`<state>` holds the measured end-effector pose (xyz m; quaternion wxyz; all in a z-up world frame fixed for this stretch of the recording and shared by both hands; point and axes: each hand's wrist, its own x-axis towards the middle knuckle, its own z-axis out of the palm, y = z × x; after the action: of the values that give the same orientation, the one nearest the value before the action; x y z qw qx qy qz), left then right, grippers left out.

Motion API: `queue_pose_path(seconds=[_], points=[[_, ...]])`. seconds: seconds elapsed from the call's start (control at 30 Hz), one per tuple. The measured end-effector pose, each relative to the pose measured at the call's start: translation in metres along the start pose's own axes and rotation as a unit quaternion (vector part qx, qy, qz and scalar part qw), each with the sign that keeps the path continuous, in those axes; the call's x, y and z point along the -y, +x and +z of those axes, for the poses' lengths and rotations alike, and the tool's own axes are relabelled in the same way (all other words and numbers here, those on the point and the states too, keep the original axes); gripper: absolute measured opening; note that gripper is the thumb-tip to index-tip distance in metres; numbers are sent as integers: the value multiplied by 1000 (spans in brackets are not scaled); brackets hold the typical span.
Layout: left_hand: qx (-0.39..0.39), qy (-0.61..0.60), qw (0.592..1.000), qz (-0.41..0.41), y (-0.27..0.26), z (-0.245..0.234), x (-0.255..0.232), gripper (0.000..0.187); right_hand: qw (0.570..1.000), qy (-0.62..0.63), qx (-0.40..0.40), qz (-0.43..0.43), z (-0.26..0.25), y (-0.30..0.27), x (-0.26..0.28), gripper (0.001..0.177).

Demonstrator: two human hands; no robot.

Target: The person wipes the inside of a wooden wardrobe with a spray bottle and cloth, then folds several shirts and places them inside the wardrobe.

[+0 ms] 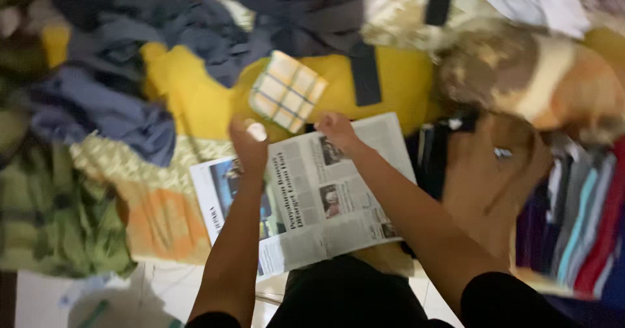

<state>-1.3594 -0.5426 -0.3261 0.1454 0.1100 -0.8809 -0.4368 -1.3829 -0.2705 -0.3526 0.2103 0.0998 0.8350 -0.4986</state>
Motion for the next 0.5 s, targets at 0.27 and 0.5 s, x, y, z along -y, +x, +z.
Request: queue_pose_path(seconds=[0.27,0.5], points=[[-43,-12,999,-8,-61,-4,-6,59,990,133,45,23,-88,-230,-42,19],[-25,-48,999,-7,-158,30,-91,58,986,142,-18,85,-152,-410,-145,46]])
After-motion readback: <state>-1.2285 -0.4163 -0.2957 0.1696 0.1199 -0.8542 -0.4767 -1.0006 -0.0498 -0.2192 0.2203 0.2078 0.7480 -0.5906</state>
